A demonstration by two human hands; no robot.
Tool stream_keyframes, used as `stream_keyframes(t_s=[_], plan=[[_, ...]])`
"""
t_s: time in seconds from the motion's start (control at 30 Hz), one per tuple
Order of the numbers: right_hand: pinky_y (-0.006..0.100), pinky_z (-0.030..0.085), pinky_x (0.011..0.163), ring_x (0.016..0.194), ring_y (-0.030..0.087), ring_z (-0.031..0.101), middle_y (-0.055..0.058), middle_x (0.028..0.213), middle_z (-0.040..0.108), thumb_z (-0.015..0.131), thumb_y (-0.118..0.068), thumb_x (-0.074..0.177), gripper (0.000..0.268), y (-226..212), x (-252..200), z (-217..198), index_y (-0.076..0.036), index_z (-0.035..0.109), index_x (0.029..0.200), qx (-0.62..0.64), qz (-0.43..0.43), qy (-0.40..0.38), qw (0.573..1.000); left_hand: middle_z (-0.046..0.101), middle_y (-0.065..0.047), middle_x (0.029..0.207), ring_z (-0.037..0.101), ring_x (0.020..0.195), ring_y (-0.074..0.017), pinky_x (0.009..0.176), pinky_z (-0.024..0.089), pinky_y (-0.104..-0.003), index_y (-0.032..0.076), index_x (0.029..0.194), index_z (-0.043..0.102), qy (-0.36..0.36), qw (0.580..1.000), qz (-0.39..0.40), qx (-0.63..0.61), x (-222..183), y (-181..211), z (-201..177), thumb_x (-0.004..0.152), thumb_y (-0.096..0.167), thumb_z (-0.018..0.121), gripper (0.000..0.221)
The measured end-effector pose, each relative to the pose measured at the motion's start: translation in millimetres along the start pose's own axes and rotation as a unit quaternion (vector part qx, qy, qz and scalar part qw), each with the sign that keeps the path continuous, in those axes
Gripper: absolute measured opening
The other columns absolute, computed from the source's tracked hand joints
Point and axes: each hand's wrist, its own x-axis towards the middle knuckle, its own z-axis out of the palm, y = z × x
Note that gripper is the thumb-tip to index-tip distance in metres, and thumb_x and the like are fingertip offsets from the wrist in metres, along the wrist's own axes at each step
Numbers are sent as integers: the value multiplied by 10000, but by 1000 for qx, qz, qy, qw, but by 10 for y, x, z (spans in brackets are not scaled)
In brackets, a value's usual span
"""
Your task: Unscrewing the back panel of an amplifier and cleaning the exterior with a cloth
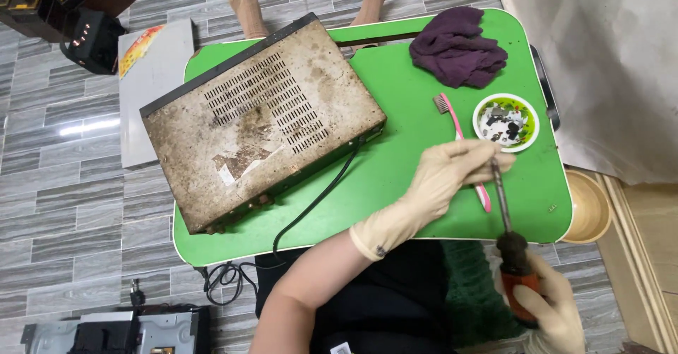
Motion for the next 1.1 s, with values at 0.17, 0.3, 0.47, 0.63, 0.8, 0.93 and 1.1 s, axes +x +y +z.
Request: stream_keyframes(t_s=[0.17, 0.3, 0.47, 0.63, 0.8, 0.93, 1.1], plan=[[386, 379, 767, 864, 344, 545, 312, 1008, 594, 561, -270, 735, 792, 263, -24, -172, 228, 434, 1337, 169, -62, -46, 983, 736, -158, 1069, 709, 968, -220, 897, 592, -293, -33, 1139, 687, 18, 994, 58, 96, 185, 307, 201, 939, 195, 675, 304], [231, 368, 477, 533, 131, 507, 131, 672, 627, 604, -431, 870, 750, -107, -29, 197, 170, 484, 1303, 138, -148, -102, 974, 774, 51, 893, 681, 723, -109, 570, 508, -231, 190, 1040, 762, 65, 779, 206, 588, 443, 126, 293, 886, 373, 561, 312], [250, 491, 520, 618, 192, 635, 199, 786, 702, 655, -440, 796, 863, 370, 12, -411, 170, 465, 1377, 69, -62, -120, 988, 775, -23, 1027, 693, 904, -230, 911, 531, -400, 135, 995, 761, 44, 615, 283, 735, 946, -237, 136, 854, 271, 556, 284], [225, 509, 442, 513, 141, 645, 165, 720, 730, 602, -359, 884, 725, 394, 121, -477, 121, 460, 1409, 14, -100, -146, 984, 755, 2, 1121, 706, 973, -236, 1032, 508, -423, 146, 1026, 742, 53, 573, 301, 760, 892, -227, 9, 809, 234, 615, 267], [422, 507, 809, 849, 375, 681, 299, 1014, 714, 550, 168, 797, 580, 91, 154, -157, 89, 573, 1371, -244, 28, 42, 968, 642, -45, 1337, 641, 1194, -250, 1140, 459, -395, 103, 1217, 618, 74, 568, 397, 717, -18, 204, -78, 898, 219, 674, 344], [403, 501, 572, 624, 338, 658, 248, 882, 731, 740, -125, 804, 605, -925, 339, 947, 5, 627, 1384, -462, 24, 93, 882, 666, -47, 1318, 665, 1186, -237, 1154, 476, -427, 84, 1225, 672, 110, 548, 421, 714, -1100, 806, -231, 937, 164, 758, 310], [305, 518, 480, 495, 243, 660, 74, 677, 702, 683, -454, 946, 534, -875, 971, 1218, -24, 718, 1260, -711, -265, 115, 641, 656, -134, 1085, 625, 991, -290, 936, 481, -437, 14, 1154, 595, 303, 544, 429, 654, -2119, 1471, -628, 743, 17, 722, 431]])
